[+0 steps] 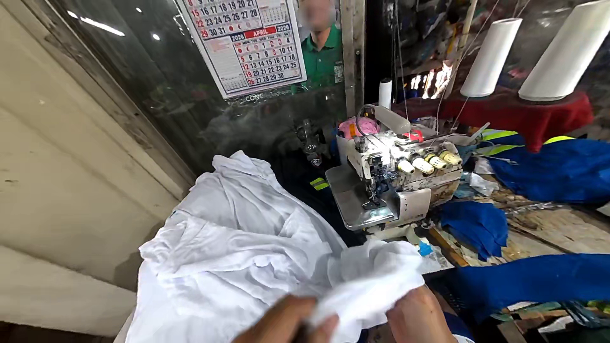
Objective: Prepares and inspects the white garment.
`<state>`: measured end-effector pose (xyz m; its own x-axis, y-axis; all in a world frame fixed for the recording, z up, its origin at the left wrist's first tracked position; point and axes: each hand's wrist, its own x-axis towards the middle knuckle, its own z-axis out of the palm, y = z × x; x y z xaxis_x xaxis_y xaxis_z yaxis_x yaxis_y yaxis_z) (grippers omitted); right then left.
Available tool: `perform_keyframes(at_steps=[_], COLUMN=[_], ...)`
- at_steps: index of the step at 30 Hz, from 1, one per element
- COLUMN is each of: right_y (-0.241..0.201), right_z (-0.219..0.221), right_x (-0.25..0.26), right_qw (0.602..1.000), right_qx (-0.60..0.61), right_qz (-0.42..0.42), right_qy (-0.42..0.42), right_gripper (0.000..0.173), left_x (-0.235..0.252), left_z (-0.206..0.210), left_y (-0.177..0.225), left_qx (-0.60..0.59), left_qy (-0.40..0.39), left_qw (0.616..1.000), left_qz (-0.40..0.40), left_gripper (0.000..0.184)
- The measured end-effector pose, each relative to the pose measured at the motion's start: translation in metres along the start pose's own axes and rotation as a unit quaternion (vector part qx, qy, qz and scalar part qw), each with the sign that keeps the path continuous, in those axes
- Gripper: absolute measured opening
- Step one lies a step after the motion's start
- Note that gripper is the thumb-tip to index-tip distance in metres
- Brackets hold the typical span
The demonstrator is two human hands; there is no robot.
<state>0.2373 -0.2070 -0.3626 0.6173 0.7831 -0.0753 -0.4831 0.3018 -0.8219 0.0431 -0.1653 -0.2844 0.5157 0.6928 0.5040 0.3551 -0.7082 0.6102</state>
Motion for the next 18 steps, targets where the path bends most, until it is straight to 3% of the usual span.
perform_keyframes(at_steps=[4,7,10,13,16,18], right_y=[-0.024,-0.032,-0.039,-0.026,-0.015,-0.017], right_z=[0.006,-0.006,-0.018,-0.021,-0.023,-0.029], right_x=[-0.012,-0.011,-0.011,-0.006,-0.001,0.0], right_qw=[0.987,0.962,0.943,0.951,0.962,0.964], right_qx=[0.034,0.066,0.06,0.052,0.051,0.05], right_qz=[0.131,0.18,0.205,0.196,0.205,0.2], right_qy=[-0.09,-0.193,-0.256,-0.233,-0.17,-0.171], right_gripper=[0.059,0.067,0.053,0.031,0.031,0.031], left_x=[0.042,0.051,0.069,0.102,0.106,0.078], left_z=[0.001,0.016,0.02,0.029,0.036,0.031], left_y=[-0.029,-0.04,-0.045,-0.071,-0.093,-0.086], left_qx=[0.09,0.109,0.153,0.205,0.176,0.155], left_qy=[0.111,0.137,0.168,0.151,0.067,0.083], left_qw=[0.99,0.984,0.973,0.965,0.976,0.982], left_qz=[-0.01,-0.03,-0.03,-0.057,-0.108,-0.062], left_gripper=[0.03,0.036,0.04,0.038,0.045,0.045])
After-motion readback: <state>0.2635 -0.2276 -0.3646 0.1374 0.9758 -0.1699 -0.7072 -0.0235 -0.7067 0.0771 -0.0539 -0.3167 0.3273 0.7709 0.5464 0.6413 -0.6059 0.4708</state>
